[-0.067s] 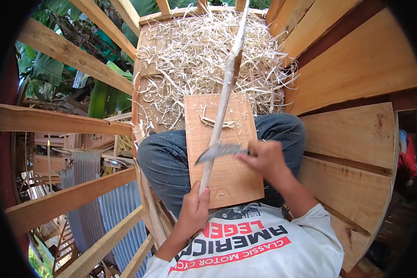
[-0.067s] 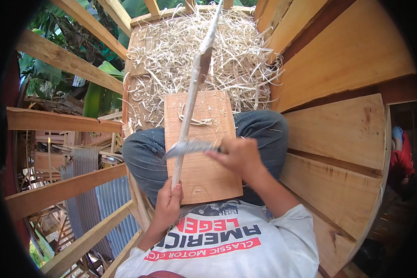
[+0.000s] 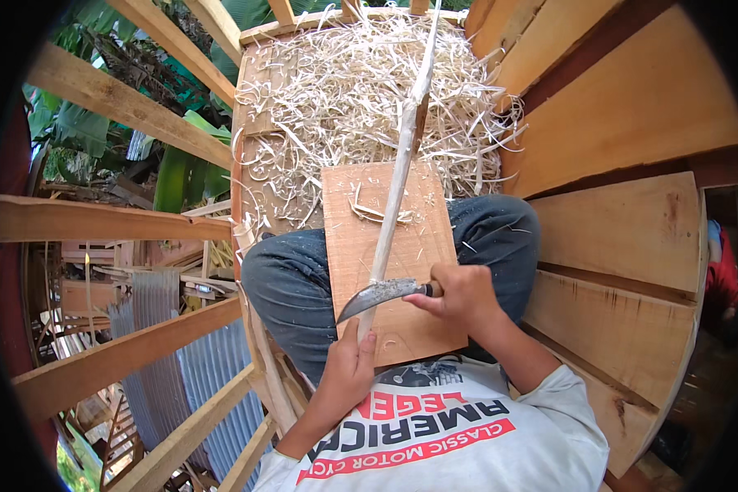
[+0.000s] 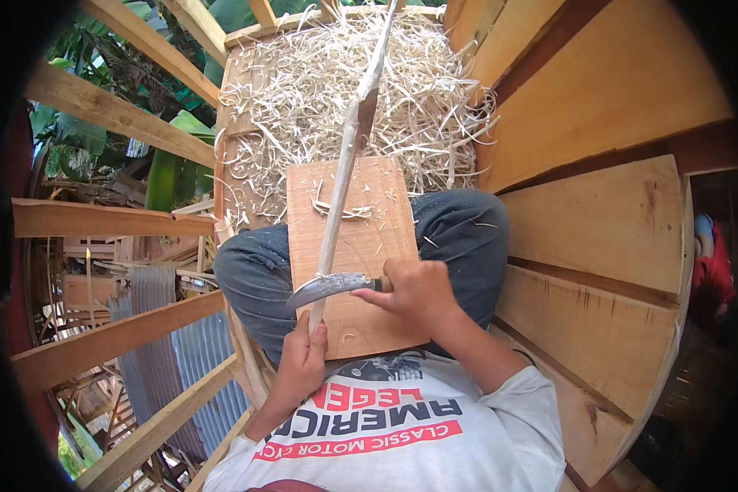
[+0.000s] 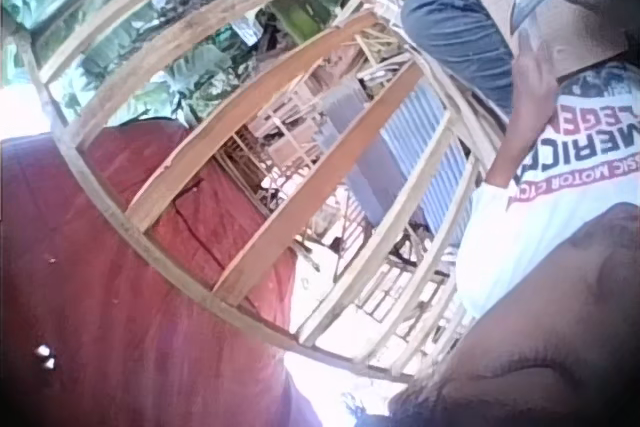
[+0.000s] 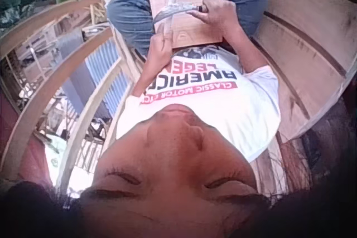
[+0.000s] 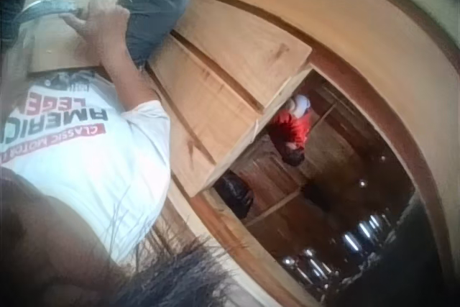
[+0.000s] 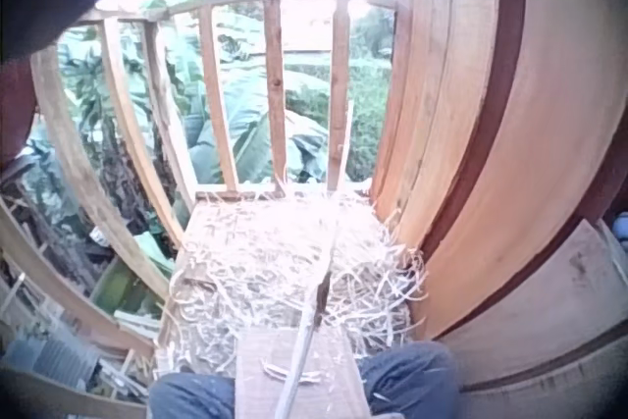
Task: The person sits cross-legged and uses a curved knife to shave a long, thin piece of wood held against a small board on their lap. Wood shavings accumulate on the board and surrounding platform as the person repeatedly strokes the knife along the wood.
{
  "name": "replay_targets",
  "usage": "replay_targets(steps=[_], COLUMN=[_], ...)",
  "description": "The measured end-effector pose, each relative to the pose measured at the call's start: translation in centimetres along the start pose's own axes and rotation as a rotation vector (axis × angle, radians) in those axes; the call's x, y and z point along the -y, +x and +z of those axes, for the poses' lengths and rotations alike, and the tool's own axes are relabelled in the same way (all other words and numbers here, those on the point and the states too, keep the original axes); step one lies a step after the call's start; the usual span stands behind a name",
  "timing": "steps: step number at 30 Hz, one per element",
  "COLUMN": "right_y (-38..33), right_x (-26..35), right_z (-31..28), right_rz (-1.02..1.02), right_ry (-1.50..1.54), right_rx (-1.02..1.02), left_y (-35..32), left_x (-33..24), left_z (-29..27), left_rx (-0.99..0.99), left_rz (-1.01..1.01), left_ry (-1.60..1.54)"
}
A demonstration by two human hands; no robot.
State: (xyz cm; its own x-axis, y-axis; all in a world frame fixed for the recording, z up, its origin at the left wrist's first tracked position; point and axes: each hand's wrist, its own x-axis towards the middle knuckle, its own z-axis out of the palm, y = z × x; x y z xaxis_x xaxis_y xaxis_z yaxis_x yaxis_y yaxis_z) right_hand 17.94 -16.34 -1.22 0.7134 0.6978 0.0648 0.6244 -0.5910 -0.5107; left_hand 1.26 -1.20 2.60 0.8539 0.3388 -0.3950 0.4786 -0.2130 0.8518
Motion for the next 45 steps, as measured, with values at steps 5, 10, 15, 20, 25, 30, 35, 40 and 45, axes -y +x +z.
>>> replay_targets(steps=[5, 10, 15, 20, 25, 30, 35, 40, 45], right_y=[2.8, 4.7, 1.1, 2.1, 3.3, 1.1, 0.2, 0.7, 1.9], right_x=[-4.0, -5.3, -0.2, -2.9, -7.2, -8.0, -7.3, -5.8, -4.5], right_z=[-0.1, -2.6, -0.8, -1.7, -4.1, -3.5, -2.9, -1.9, -1.0], right_rz=[0.29, 0.269, -0.04, 0.053, 0.415, 0.362, 0.333, 0.286, 0.18], right_ry=[-0.094, -0.116, 0.096, -0.121, -0.08, 0.035, 0.113, 0.327, 0.265], right_rx=[-0.161, -0.073, 0.037, -0.129, -0.313, -0.3, -0.359, -0.238, -0.174], left_y=[-1.0, -1.2, -0.9, -1.3, -1.7, -1.3, -1.4, -2.7, -4.9], left_x=[-0.4, 1.0, 1.3, 1.7, 1.0, 0.5, 1.4, 3.6, 4.0], left_z=[1.4, 1.4, 1.0, 1.1, 1.0, 3.0, 3.0, 1.6, 0.5], left_rx=[0.095, 0.096, 0.06, 0.046, 0.076, 0.155, 0.105, -0.047, -0.224], left_rz=[-0.038, -0.02, -0.064, 0.006, 0.045, 0.088, -0.02, -0.02, -0.01], left_ry=[0.038, -0.04, -0.215, -0.148, -0.149, -0.35, -0.611, -0.513, -0.355])
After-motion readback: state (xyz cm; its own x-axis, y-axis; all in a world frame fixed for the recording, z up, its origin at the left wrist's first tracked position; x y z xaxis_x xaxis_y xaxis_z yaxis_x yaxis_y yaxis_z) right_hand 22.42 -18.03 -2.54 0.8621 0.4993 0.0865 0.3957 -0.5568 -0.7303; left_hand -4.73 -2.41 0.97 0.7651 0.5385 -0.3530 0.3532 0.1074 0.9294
